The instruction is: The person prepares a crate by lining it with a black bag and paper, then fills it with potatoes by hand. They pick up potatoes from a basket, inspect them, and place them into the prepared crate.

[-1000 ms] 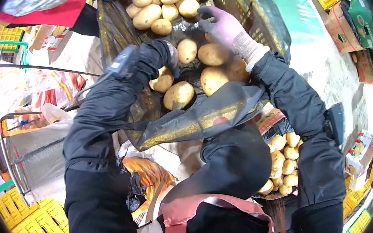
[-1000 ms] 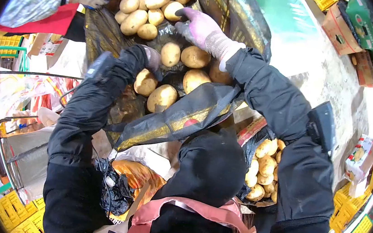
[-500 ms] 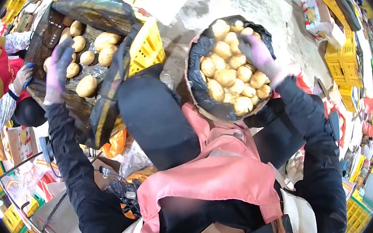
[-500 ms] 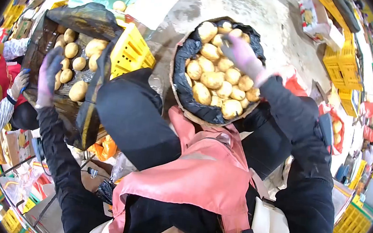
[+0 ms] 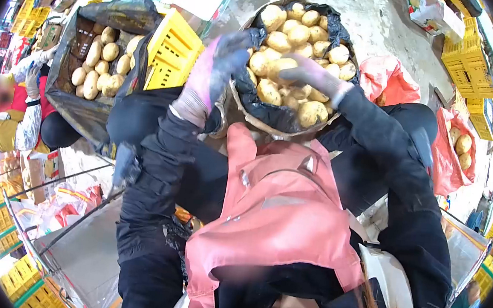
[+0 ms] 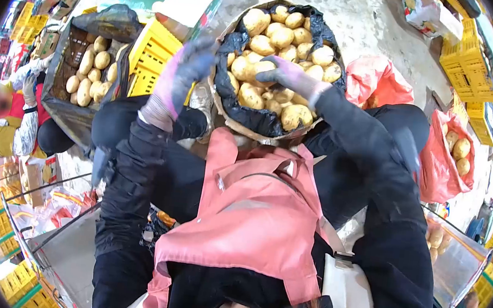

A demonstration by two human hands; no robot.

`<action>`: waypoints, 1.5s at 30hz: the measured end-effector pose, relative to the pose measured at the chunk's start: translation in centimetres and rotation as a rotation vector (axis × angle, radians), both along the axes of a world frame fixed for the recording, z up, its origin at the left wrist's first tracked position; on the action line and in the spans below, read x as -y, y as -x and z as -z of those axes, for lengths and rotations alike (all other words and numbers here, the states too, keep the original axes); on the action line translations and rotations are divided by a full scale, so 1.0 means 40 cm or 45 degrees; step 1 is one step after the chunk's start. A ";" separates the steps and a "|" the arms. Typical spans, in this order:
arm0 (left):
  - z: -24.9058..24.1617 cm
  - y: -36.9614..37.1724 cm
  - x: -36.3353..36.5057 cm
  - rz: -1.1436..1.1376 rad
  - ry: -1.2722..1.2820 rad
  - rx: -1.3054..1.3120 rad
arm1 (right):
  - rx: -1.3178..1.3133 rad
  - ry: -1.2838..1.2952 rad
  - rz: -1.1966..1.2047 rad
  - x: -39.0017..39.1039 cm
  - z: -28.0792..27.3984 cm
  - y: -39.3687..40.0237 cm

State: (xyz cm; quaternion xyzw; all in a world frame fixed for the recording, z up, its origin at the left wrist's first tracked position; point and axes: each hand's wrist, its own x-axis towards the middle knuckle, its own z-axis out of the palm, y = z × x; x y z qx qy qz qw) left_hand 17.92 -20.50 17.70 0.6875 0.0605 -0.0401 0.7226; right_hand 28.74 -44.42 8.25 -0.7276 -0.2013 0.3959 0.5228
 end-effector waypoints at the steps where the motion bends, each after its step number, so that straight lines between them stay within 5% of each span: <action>1: 0.065 -0.001 0.006 -0.096 0.034 -0.009 | -0.235 -0.164 0.166 0.013 -0.049 0.034; 3: 0.080 0.021 0.054 0.044 -0.021 -0.116 | -0.521 -0.219 0.275 0.036 -0.191 0.091; 5: 0.040 0.023 0.092 0.117 -0.023 -0.272 | -0.587 -0.368 0.273 0.055 -0.188 0.122; 7: 0.041 -0.002 0.105 0.311 -0.262 0.037 | -0.642 -0.546 0.303 0.060 -0.175 0.129; 11: 0.029 -0.024 0.119 0.246 0.044 -0.031 | -0.943 -0.912 0.370 0.057 -0.150 0.133; 13: 0.000 -0.031 0.120 0.219 0.066 -0.164 | -0.690 -0.929 0.602 0.048 -0.177 0.151; 15: -0.021 -0.046 0.109 0.111 0.323 -0.388 | -0.654 -0.911 0.494 0.062 -0.169 0.124; 17: 0.014 -0.038 0.112 0.137 0.414 -0.267 | 0.607 -0.492 0.258 0.051 -0.150 0.112; 21: 0.008 -0.043 0.108 0.147 0.045 -0.201 | 0.176 -0.545 0.365 0.044 -0.130 0.101; 22: 0.000 -0.046 0.084 -0.011 0.196 -0.180 | -0.181 -0.626 0.486 0.043 -0.107 0.081; 23: -0.004 -0.049 0.053 -0.167 0.348 -0.158 | -0.190 -0.699 0.518 0.055 -0.071 0.059; 25: 0.011 -0.061 -0.063 -0.331 0.351 0.246 | -0.017 -0.235 0.526 0.076 -0.022 0.018; 27: -0.006 -0.090 -0.222 -0.627 0.758 0.378 | 0.104 -0.241 0.507 0.073 0.109 0.014; 30: -0.055 -0.031 -0.321 -0.587 1.545 0.246 | 0.335 0.211 0.176 0.018 0.142 0.054; 31: -0.049 -0.037 -0.296 -0.590 1.546 0.253 | 0.338 0.325 0.070 -0.009 0.148 0.074; 33: -0.022 -0.073 -0.211 -0.701 1.036 0.297 | 0.452 0.687 -0.212 -0.065 0.152 0.104; 37: 0.037 -0.078 -0.099 -0.365 0.675 0.219 | 0.461 0.709 -0.243 -0.110 0.186 0.077; 38: 0.034 -0.072 -0.086 -0.375 0.624 0.178 | 0.338 0.523 -0.085 -0.108 0.164 0.070; 39: 0.029 -0.075 -0.076 -0.374 0.575 0.143 | -0.180 0.525 -0.005 -0.078 0.135 0.050; 41: 0.040 -0.063 -0.072 -0.288 0.605 0.146 | -0.706 -0.189 0.350 -0.037 0.119 0.052; 45: 0.014 -0.039 0.029 -0.076 -0.052 -0.068 | -1.045 -0.784 0.542 0.007 -0.117 0.077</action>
